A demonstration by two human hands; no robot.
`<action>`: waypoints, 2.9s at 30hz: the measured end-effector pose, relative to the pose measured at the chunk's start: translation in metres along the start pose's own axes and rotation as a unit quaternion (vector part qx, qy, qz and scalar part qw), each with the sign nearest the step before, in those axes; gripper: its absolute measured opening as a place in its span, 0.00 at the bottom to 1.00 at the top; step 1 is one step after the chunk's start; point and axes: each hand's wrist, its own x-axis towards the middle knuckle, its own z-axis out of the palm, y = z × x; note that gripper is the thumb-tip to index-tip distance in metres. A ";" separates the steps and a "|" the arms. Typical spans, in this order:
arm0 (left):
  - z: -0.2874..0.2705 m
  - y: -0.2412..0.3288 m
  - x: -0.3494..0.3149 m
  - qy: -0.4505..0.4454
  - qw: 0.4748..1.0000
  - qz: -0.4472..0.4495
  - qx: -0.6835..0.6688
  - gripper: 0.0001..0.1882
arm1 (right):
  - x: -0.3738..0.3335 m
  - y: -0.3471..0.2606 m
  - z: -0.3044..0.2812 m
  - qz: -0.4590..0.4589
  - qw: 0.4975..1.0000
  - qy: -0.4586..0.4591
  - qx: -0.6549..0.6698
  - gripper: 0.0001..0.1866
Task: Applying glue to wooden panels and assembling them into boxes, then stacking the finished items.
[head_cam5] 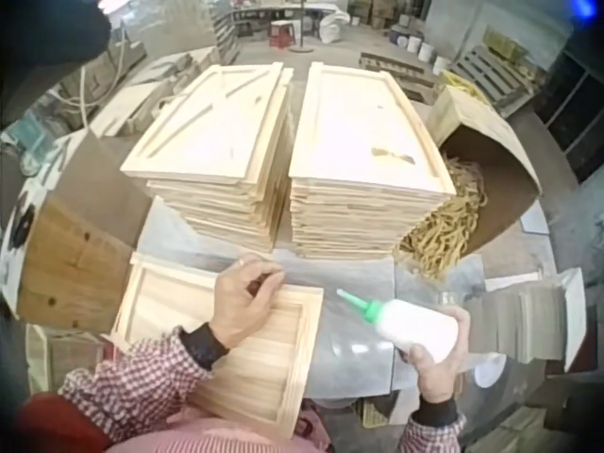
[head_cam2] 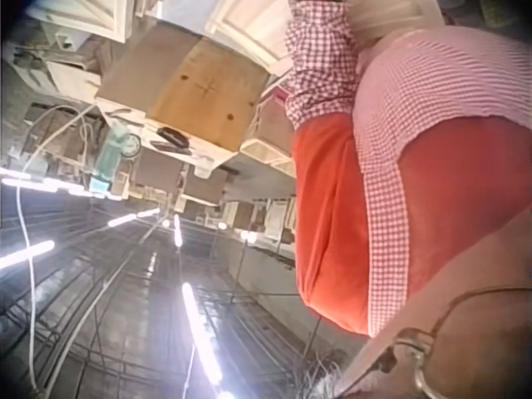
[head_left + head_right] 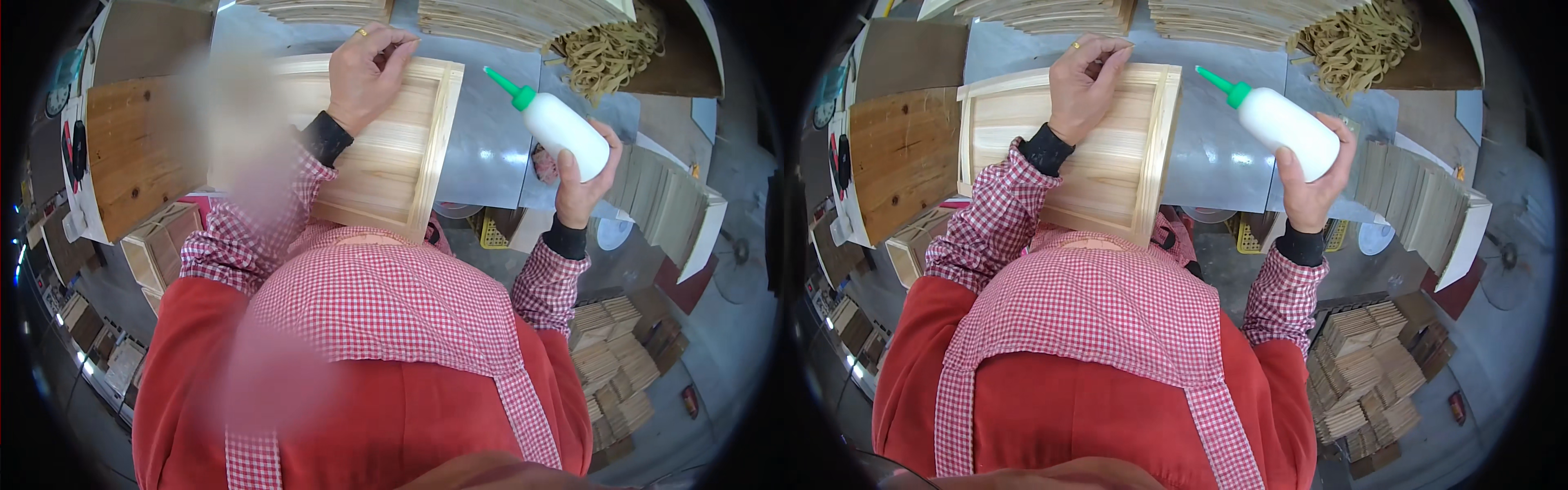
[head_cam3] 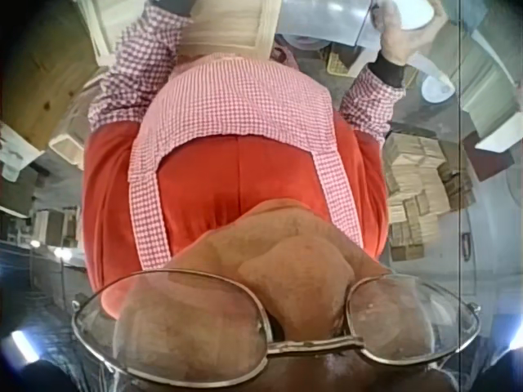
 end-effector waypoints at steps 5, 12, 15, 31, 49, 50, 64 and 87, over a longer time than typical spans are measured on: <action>0.005 -0.006 0.003 0.048 0.998 0.030 -0.033 0.03 | 0.014 -0.009 0.015 -0.033 0.996 -0.070 -0.053 0.33; 0.000 -0.003 0.000 0.000 1.000 0.012 -0.013 0.04 | 0.021 -0.010 0.020 -0.050 0.992 -0.098 -0.069 0.33; -0.001 -0.002 0.000 0.001 1.000 0.013 -0.014 0.04 | 0.025 -0.011 0.022 -0.062 0.988 -0.111 -0.087 0.32; -0.002 -0.001 0.000 0.009 1.000 0.019 -0.003 0.04 | 0.023 -0.009 0.001 -0.031 0.994 -0.077 -0.072 0.30; 0.009 -0.013 -0.006 0.006 0.993 0.015 0.120 0.05 | -0.057 0.242 -0.150 0.174 0.877 0.335 -0.296 0.24; 0.009 -0.011 -0.005 0.008 0.993 0.015 0.120 0.05 | -0.056 0.250 -0.154 0.172 0.869 0.326 -0.329 0.24; 0.006 0.000 0.002 0.012 1.000 0.011 0.016 0.04 | 0.000 0.020 0.059 -0.203 0.914 -0.135 -0.323 0.21; 0.004 0.001 0.001 0.017 0.999 0.029 0.024 0.03 | 0.016 0.031 0.066 -0.206 0.908 -0.080 -0.357 0.19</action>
